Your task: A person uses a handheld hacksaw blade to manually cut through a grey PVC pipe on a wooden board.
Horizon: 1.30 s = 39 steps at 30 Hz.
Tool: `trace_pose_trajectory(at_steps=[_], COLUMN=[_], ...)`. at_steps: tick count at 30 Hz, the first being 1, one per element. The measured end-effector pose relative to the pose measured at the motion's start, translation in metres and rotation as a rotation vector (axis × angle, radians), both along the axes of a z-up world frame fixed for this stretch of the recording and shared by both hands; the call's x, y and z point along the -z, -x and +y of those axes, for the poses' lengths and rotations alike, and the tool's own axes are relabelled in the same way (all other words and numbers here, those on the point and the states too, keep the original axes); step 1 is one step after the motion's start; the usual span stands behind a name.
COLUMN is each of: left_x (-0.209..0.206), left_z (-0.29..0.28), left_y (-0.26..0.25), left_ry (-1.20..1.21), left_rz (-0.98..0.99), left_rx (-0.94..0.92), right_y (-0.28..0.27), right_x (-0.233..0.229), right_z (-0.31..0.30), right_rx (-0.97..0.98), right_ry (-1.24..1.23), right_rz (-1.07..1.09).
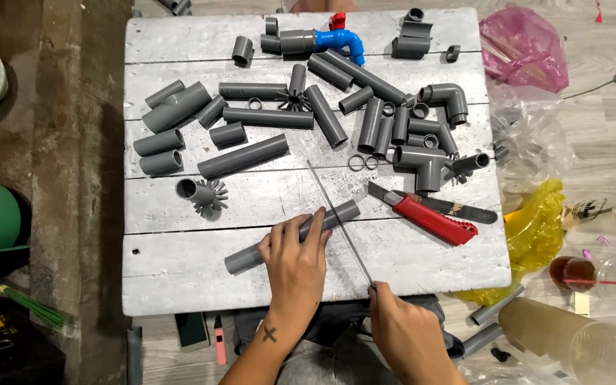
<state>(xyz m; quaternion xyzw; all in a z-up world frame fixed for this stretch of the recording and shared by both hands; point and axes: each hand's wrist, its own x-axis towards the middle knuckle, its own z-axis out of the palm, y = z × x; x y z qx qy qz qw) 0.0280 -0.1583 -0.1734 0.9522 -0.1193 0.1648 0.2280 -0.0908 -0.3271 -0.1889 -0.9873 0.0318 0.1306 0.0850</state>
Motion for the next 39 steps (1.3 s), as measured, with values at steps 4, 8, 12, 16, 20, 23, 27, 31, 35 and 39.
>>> trace_pose_trajectory(at_steps=[4,8,12,16,20,23,27,31,35,39], left_x=[0.004,-0.001,0.000,0.003,-0.044,-0.110,-0.104,-0.104,0.035,0.050], left_z=[0.000,0.000,-0.001,0.000,0.012,0.030,0.114,0.251,0.242,0.089], left_y=[0.001,0.000,0.000,0.001,-0.004,0.002,-0.019,-0.061,-0.004,0.091], left_ry=[-0.020,0.008,0.000,0.019,0.051,0.455,0.456,0.929,1.025,0.397], left_rz=[0.041,0.058,0.061,0.053,0.107,-0.112,0.111,0.736,0.800,1.097], left_rx=[0.004,0.029,0.036,0.034,0.105,0.417,0.750,1.025,0.399,0.186], right_y=[-0.012,-0.023,-0.028,-0.029,-0.027,-0.022,-0.028,-0.031,-0.026,-0.033], right_x=[0.001,-0.009,-0.009,0.005,0.020,0.023,0.014,0.010,0.025,-0.007], right_z=[0.006,0.009,0.010,0.007,0.004,0.007,0.008,0.007,0.005,0.008], right_rx=[0.042,0.049,0.024,-0.001,-0.049,-0.075,-0.082,-0.071,-0.045,-0.108], right_ry=[0.003,-0.020,-0.056,-0.098,-0.076,-0.102,-0.108,-0.109,-0.089,-0.040], right_rz=[0.171,0.316,0.325,0.320,0.261,0.213,0.303,0.378,0.252,0.275])
